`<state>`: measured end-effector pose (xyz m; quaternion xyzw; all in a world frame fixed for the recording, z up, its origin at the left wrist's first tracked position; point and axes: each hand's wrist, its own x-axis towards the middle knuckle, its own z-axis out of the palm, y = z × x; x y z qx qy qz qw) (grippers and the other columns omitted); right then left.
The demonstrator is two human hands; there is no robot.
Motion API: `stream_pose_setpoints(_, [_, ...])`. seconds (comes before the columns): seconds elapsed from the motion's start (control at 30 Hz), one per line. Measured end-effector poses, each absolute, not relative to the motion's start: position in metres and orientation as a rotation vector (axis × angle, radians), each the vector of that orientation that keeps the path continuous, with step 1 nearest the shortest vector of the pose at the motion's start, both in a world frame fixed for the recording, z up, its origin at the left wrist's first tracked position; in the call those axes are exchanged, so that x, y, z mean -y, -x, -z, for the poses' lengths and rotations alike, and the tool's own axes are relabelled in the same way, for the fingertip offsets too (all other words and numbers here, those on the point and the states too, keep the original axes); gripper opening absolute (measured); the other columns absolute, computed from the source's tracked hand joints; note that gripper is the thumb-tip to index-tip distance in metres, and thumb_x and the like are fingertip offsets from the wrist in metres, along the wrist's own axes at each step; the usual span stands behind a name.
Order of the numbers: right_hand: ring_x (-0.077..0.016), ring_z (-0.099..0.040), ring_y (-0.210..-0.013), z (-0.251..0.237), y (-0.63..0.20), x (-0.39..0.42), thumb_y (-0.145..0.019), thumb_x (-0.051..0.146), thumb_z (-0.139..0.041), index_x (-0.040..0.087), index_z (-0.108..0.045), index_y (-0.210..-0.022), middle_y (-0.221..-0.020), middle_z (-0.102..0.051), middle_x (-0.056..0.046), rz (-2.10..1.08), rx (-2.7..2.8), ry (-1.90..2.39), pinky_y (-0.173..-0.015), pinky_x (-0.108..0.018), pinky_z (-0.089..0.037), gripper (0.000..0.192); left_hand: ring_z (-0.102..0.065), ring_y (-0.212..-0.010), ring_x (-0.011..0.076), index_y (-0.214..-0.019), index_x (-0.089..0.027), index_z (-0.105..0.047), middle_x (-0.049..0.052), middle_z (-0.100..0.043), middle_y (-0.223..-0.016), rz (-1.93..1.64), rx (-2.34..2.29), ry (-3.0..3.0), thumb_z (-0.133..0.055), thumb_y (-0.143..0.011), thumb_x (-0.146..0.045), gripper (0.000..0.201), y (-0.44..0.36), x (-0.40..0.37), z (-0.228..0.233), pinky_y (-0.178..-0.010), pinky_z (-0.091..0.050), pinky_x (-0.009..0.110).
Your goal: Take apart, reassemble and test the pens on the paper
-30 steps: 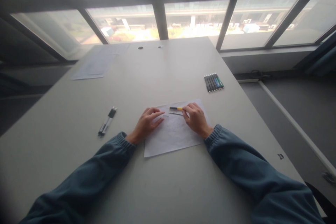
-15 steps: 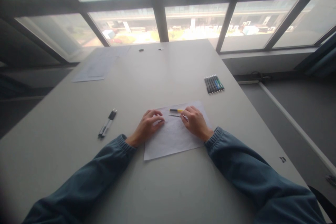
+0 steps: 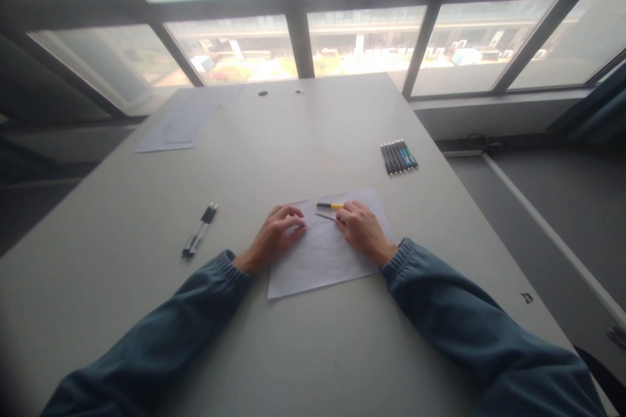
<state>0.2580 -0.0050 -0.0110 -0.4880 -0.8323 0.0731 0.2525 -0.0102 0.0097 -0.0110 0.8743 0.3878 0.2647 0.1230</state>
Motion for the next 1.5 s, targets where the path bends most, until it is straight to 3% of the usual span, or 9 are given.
stream_pose_setpoints(0.37, [-0.0231, -0.055, -0.088, 0.0093, -0.257, 0.0053, -0.098, 0.018, -0.055, 0.021, -0.062, -0.087, -0.089, -0.064, -0.007, -0.215, 2.196, 1.264, -0.078, -0.035, -0.045, 0.013, -0.059, -0.099, 0.0197, -0.09, -0.022, -0.069, 0.006, -0.069, -0.103, -0.923, -1.066, -2.489, -0.062, -0.095, -0.03, 0.012, 0.007, -0.0082, 0.0058, -0.093, -0.05, 0.038])
stream_pose_setpoints(0.6, [-0.0226, -0.054, -0.082, 0.0062, -0.2561, 0.0068, -0.102, 0.025, -0.048, 0.022, -0.061, -0.086, -0.083, -0.063, -0.006, -0.219, 2.097, 1.181, -0.076, -0.035, -0.043, 0.02, -0.062, -0.088, 0.0184, -0.09, -0.022, -0.067, 0.003, -0.072, -0.086, -1.075, -1.161, -2.474, -0.061, -0.097, -0.03, 0.012, 0.0089, -0.0062, 0.007, -0.087, -0.047, 0.037])
stream_pose_setpoints(0.83, [-0.0224, -0.054, -0.084, 0.0063, -0.2563, 0.0071, -0.103, 0.026, -0.046, 0.022, -0.06, -0.087, -0.084, -0.063, -0.007, -0.207, 2.105, 1.133, -0.079, -0.036, -0.043, 0.022, -0.062, -0.085, 0.018, -0.089, -0.022, -0.067, 0.002, -0.073, -0.086, -1.143, -1.235, -2.436, -0.062, -0.096, -0.031, 0.012, 0.0097, -0.0058, 0.007, -0.086, -0.047, 0.036])
stream_pose_setpoints(1.5, [-0.021, -0.057, -0.086, 0.0061, -0.255, 0.0065, -0.1, 0.019, -0.054, 0.021, -0.062, -0.092, -0.088, -0.066, -0.007, -0.274, 2.142, 0.879, -0.077, -0.036, -0.049, 0.011, -0.063, -0.083, 0.0175, -0.09, -0.021, -0.07, 0.003, -0.073, -0.085, -1.217, -1.096, -2.424, -0.067, -0.093, -0.027, 0.008, 0.0071, -0.0066, 0.003, -0.083, -0.05, 0.035])
